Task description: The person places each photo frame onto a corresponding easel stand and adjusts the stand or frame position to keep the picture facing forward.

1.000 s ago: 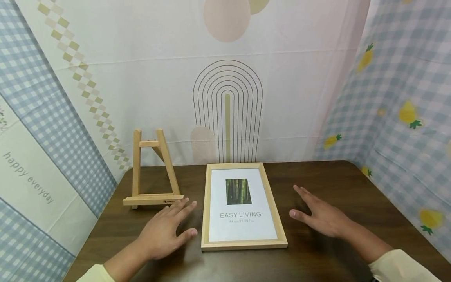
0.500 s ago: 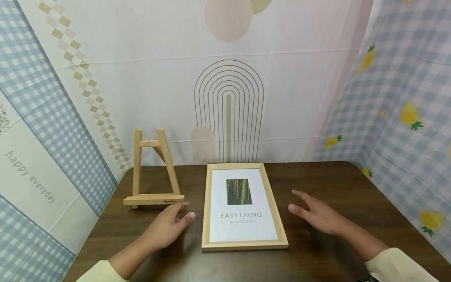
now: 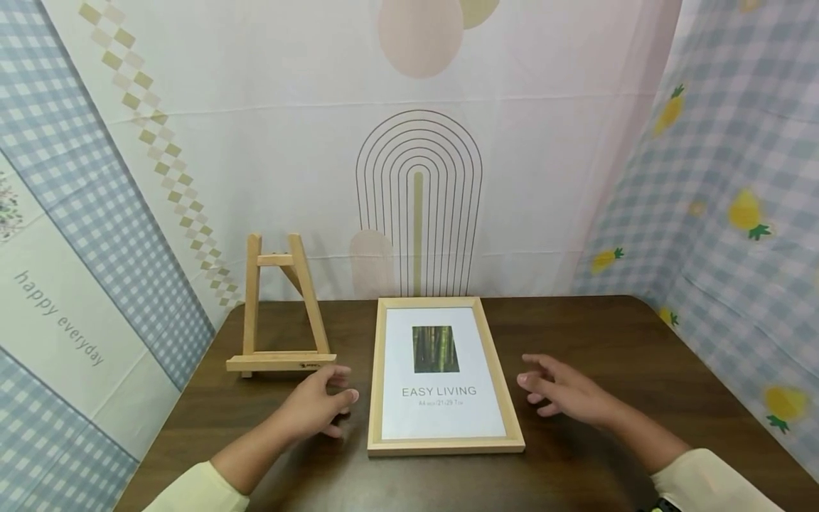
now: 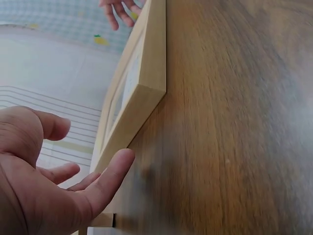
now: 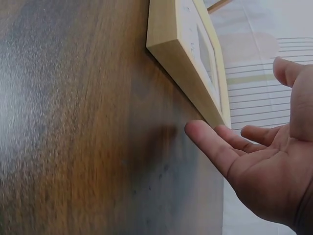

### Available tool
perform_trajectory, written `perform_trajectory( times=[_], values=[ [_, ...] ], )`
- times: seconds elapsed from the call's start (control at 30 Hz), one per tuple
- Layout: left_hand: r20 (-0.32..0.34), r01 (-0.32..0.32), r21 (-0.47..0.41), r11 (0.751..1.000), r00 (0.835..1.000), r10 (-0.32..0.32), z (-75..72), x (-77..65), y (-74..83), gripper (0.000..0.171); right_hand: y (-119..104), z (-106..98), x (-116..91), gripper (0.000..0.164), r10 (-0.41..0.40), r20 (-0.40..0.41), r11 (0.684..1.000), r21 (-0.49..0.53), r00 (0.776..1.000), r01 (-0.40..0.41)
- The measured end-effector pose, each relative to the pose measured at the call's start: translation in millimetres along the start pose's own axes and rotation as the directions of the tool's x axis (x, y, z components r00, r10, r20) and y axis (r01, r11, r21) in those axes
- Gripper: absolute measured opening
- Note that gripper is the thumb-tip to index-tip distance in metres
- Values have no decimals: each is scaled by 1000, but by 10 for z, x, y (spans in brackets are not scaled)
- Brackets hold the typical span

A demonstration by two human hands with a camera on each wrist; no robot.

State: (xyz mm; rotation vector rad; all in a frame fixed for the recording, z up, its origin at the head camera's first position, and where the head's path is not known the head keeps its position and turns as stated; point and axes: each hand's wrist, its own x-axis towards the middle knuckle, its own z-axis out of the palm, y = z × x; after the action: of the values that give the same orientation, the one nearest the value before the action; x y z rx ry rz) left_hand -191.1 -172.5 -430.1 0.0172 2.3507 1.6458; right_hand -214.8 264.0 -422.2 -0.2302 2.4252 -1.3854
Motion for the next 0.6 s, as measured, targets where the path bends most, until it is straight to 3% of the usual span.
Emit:
perform_trajectory(
  times=[0.17,0.6],
  values=[
    [23,4,-102,995,1000,-1,43,16,2,54,3,52,28,81,36,-1,999,31,999,-36],
    [60,33,-163,986,998,-24,138,81,-17,53,20,122,69,77,52,33,995,80,998,-55]
  ],
)
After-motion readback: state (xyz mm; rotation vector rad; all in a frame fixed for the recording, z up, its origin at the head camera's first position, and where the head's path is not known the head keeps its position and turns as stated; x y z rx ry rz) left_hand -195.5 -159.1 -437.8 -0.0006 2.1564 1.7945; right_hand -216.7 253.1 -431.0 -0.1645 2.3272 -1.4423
